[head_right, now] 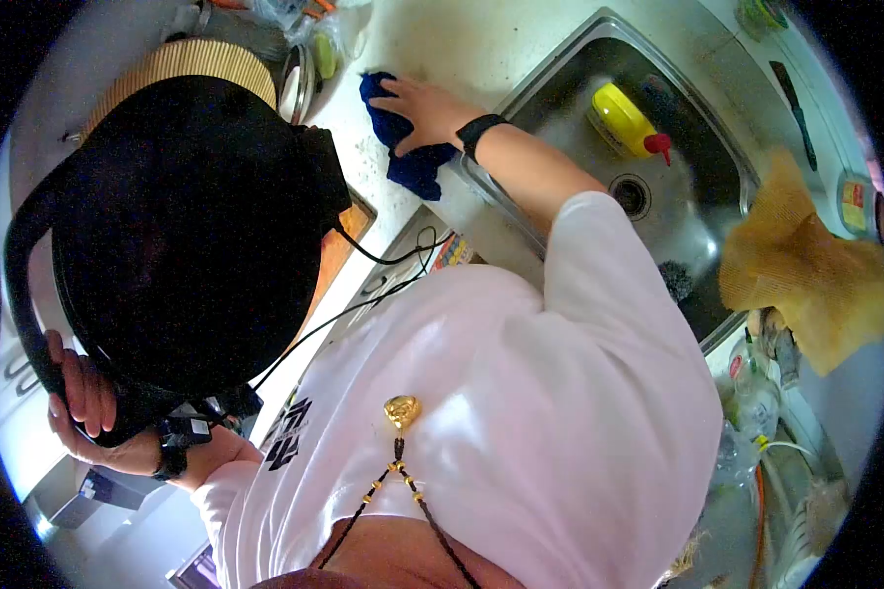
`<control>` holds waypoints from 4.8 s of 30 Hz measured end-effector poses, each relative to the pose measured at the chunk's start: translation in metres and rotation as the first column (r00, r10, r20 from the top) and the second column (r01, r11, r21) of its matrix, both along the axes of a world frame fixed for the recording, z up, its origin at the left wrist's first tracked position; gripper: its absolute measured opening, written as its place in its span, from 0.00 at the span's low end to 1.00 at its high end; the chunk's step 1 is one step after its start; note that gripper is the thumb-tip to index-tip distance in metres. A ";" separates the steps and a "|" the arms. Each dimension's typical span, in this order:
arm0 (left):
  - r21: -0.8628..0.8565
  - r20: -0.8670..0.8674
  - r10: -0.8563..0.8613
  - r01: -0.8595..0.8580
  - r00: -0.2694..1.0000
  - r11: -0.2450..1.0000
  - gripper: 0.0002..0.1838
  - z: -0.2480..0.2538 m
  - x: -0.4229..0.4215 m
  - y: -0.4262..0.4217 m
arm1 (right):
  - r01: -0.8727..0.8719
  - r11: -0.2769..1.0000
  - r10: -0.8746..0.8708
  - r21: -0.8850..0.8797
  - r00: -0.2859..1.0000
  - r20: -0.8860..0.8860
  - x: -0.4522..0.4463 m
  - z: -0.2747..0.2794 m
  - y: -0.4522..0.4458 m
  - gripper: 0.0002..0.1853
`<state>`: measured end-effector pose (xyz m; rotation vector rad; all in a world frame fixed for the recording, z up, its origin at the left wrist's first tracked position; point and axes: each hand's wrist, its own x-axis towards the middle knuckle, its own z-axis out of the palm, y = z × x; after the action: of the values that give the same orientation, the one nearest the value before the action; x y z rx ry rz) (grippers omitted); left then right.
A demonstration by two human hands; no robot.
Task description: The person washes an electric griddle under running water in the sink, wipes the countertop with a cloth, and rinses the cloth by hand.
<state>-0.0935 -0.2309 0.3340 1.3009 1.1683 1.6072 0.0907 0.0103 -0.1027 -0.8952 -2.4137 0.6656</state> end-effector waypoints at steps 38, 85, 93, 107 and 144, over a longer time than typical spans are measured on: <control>-0.269 0.160 0.010 0.034 0.987 0.962 0.23 -0.031 -0.059 0.065 | 0.242 0.961 -0.275 0.131 0.868 0.414 -0.022 -0.023 0.108 0.30; -0.391 0.172 -0.067 0.130 0.983 0.911 0.24 -0.094 -0.043 0.106 | 0.520 0.849 -0.518 0.095 0.781 0.350 0.100 0.000 0.003 0.18; -0.355 0.211 -0.157 0.225 0.965 0.907 0.23 -0.093 -0.063 0.096 | 0.501 0.865 -0.468 -0.031 0.826 0.313 0.128 -0.003 -0.098 0.11; -0.348 0.258 -0.223 0.306 0.940 0.886 0.23 -0.085 -0.075 0.095 | 0.028 0.993 -0.050 0.111 0.978 0.203 -0.052 -0.006 -0.117 0.14; -0.357 0.282 -0.383 0.466 0.880 0.809 0.18 -0.100 -0.083 0.096 | 0.576 0.740 -0.598 -0.348 0.800 0.051 0.043 -0.021 -0.164 0.14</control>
<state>-0.1760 -0.1352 0.2342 1.0047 0.9411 1.0536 0.1342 -0.1536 -0.1233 -1.6614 -1.8007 0.8541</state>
